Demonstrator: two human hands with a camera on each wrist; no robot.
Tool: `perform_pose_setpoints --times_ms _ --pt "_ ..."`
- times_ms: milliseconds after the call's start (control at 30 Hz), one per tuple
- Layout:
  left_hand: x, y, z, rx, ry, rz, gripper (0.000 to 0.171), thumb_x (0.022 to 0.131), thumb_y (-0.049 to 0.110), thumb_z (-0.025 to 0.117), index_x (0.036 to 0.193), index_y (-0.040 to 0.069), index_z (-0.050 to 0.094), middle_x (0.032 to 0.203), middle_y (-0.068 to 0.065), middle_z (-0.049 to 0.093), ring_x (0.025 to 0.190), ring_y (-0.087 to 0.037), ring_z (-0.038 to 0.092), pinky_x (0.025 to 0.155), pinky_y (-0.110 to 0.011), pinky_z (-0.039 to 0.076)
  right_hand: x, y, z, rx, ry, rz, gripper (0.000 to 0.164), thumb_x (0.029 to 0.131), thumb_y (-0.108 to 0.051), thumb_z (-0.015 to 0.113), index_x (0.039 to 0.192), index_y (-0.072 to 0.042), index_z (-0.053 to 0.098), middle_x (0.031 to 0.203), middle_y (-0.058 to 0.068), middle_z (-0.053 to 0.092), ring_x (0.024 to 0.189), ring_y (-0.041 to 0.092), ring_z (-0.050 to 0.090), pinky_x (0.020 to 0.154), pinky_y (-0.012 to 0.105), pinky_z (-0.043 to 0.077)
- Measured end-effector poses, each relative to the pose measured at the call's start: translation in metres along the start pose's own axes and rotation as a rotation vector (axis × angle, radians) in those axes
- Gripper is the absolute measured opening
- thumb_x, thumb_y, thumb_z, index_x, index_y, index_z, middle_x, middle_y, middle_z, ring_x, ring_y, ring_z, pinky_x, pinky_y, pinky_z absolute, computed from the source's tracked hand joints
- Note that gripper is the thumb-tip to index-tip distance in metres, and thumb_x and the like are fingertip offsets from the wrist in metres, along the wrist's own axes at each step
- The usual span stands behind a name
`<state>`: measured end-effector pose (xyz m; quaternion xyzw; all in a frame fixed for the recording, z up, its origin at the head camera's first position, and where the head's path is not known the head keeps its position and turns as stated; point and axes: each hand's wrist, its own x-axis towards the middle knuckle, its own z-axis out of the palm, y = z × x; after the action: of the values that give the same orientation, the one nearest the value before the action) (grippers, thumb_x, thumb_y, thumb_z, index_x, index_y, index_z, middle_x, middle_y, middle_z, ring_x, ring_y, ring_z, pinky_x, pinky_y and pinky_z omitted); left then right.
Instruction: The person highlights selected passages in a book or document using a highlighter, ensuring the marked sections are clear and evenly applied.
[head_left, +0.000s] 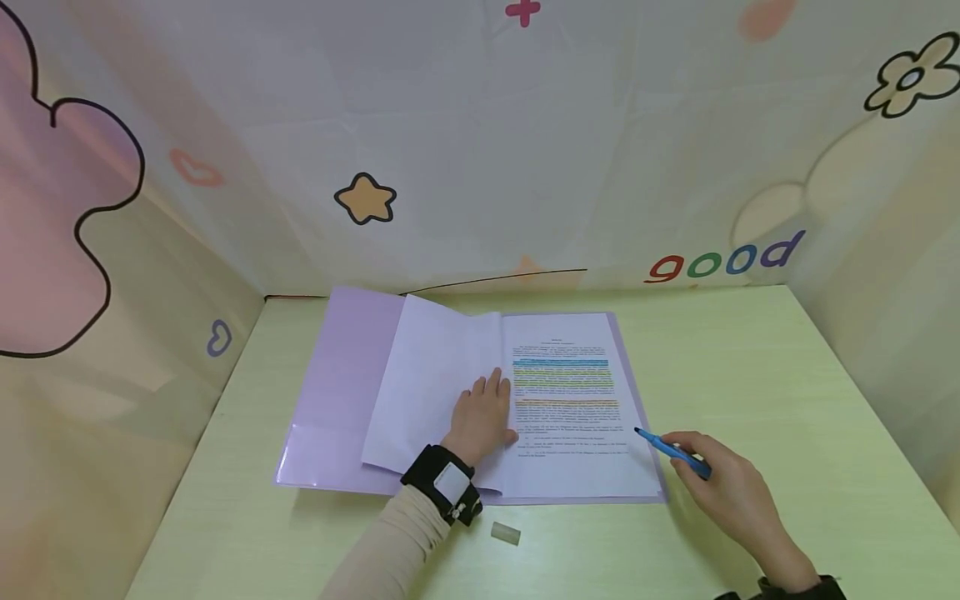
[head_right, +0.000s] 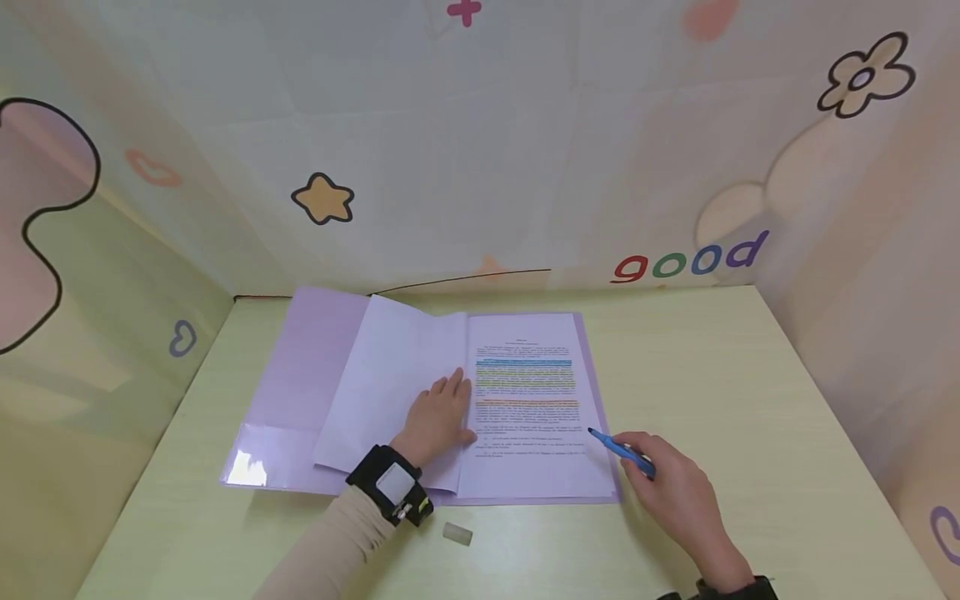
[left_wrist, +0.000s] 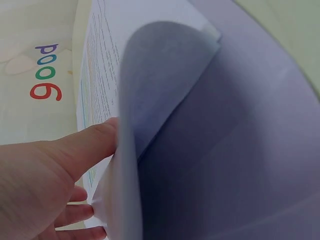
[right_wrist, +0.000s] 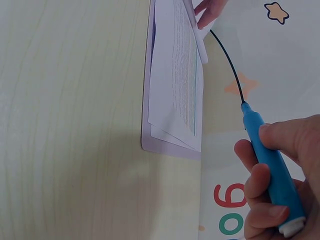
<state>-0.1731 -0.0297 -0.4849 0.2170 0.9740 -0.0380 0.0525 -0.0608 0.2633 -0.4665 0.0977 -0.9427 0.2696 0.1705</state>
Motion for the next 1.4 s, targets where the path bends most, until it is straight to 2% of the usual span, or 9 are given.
perform_pose_setpoints --times_ms 233,467,567,700,833,933,1133,1233,1400 --pt "-0.005 0.001 0.005 -0.079 0.103 -0.008 0.077 0.07 0.045 0.073 0.123 -0.004 0.045 0.131 -0.017 0.042 0.115 -0.025 0.043 0.087 -0.03 0.045 0.001 -0.001 0.0 0.001 -0.002 -0.004 0.032 0.072 -0.003 0.07 0.099 -0.018 0.062 0.078 -0.005 0.058 0.053 0.004 0.038 0.042 0.023 0.031" --pt "-0.011 0.007 0.009 -0.176 0.152 -0.032 0.066 0.073 0.034 0.074 0.12 -0.004 0.049 0.131 -0.02 0.043 0.115 -0.029 0.044 0.08 -0.034 0.05 0.001 -0.001 0.001 -0.005 -0.021 0.008 0.031 0.073 -0.004 0.07 0.099 -0.018 0.062 0.078 -0.005 0.058 0.053 0.005 0.039 0.042 0.023 0.031" --pt "-0.013 0.006 0.009 -0.183 0.173 -0.028 0.062 0.074 0.033 0.073 0.119 -0.002 0.05 0.13 -0.02 0.044 0.115 -0.029 0.044 0.082 -0.037 0.049 0.001 -0.001 0.001 -0.005 -0.02 0.005 0.031 0.073 -0.004 0.07 0.099 -0.018 0.062 0.078 -0.005 0.058 0.053 0.005 0.039 0.042 0.023 0.031" --pt "-0.016 0.004 0.01 -0.19 0.154 -0.038 0.06 0.077 0.036 0.07 0.122 0.003 0.05 0.134 -0.017 0.042 0.119 -0.031 0.041 0.092 -0.049 0.04 0.002 -0.001 0.001 -0.003 -0.013 -0.006 0.031 0.073 -0.004 0.07 0.099 -0.018 0.062 0.079 -0.005 0.059 0.053 0.005 0.039 0.042 0.023 0.031" --pt "-0.017 0.004 0.012 -0.195 0.124 -0.05 0.061 0.079 0.038 0.066 0.126 0.005 0.046 0.138 -0.015 0.038 0.122 -0.039 0.035 0.094 -0.059 0.033 0.002 -0.002 0.002 -0.006 -0.015 -0.007 0.031 0.073 -0.005 0.07 0.1 -0.018 0.062 0.079 -0.005 0.059 0.054 0.005 0.039 0.042 0.023 0.031" --pt "-0.018 0.002 0.014 -0.2 0.133 -0.042 0.06 0.08 0.037 0.066 0.126 0.005 0.045 0.137 -0.016 0.037 0.119 -0.043 0.036 0.092 -0.056 0.036 0.003 -0.003 0.002 -0.005 -0.018 -0.013 0.032 0.072 -0.004 0.07 0.1 -0.018 0.062 0.08 -0.004 0.06 0.054 0.006 0.04 0.042 0.023 0.032" --pt "-0.022 -0.002 0.013 -0.231 0.175 -0.004 0.055 0.079 0.034 0.067 0.121 0.005 0.049 0.13 -0.017 0.041 0.106 -0.031 0.046 0.079 -0.039 0.046 0.007 -0.004 0.004 -0.002 -0.024 -0.036 0.032 0.073 -0.005 0.07 0.1 -0.018 0.062 0.082 -0.004 0.061 0.056 0.006 0.041 0.043 0.023 0.033" --pt "-0.026 -0.002 0.01 -0.227 0.145 0.013 0.054 0.079 0.036 0.067 0.122 0.007 0.051 0.132 -0.018 0.039 0.111 -0.035 0.044 0.084 -0.04 0.046 0.011 -0.006 0.006 -0.007 -0.034 -0.04 0.031 0.073 -0.006 0.07 0.1 -0.017 0.061 0.083 -0.003 0.06 0.057 0.007 0.042 0.044 0.023 0.034" --pt "-0.033 0.0 0.006 -0.197 0.064 0.027 0.058 0.078 0.04 0.066 0.128 0.013 0.05 0.14 -0.019 0.033 0.121 -0.042 0.034 0.094 -0.047 0.04 0.02 -0.008 0.009 -0.023 -0.053 -0.054 0.029 0.074 -0.006 0.07 0.1 -0.015 0.062 0.085 0.0 0.062 0.059 0.01 0.043 0.047 0.024 0.037"
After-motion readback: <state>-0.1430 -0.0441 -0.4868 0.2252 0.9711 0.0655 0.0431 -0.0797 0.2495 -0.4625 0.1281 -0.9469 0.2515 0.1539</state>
